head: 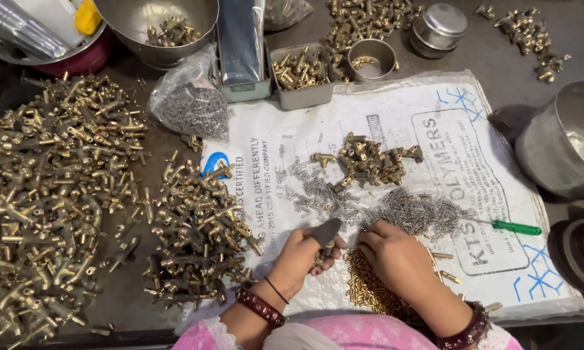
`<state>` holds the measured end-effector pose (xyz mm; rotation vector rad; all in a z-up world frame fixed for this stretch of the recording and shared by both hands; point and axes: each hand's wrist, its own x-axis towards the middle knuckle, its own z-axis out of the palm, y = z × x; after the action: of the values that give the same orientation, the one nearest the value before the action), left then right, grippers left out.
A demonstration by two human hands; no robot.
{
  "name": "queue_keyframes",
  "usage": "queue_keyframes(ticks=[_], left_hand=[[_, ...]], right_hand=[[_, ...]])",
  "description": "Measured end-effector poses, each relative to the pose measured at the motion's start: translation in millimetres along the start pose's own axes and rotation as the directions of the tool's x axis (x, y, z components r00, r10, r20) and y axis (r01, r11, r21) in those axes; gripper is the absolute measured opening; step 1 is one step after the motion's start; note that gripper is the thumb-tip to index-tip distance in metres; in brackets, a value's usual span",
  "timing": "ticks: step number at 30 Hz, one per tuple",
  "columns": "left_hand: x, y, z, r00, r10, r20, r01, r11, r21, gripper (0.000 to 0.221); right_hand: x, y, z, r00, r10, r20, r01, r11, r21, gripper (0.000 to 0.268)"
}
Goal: The person sits at a workbench covered with small brass fittings and steel parts and sorts them one at a time. They pick up each part, hold it against a small black handheld object, and place it into separate piles on a printed sack spread over the table.
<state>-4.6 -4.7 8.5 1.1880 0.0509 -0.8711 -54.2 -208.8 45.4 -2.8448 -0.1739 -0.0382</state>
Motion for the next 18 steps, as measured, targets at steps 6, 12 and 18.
queue_keyframes(ticks=[6,12,18], left_hand=[[1.7,-2.0,6.5,0.993,-0.105,0.046,0.113,0.964,-0.24,0.053],[-7.4,3.6,8.4,0.988,-0.139,0.07,0.153,0.952,-0.266,0.05],[-11.0,10.8,0.7,0.991,-0.111,0.074,0.127,0.956,-0.265,0.05]], right_hand=[[-5.7,-5.2,3.0,0.999,-0.035,0.023,0.037,0.997,-0.068,0.018],[-16.0,0.4,14.9,0.983,-0.172,-0.062,0.162,0.977,-0.139,0.037],[-10.4,1.8,16.8,0.982,-0.181,-0.06,0.167,0.968,-0.186,0.038]])
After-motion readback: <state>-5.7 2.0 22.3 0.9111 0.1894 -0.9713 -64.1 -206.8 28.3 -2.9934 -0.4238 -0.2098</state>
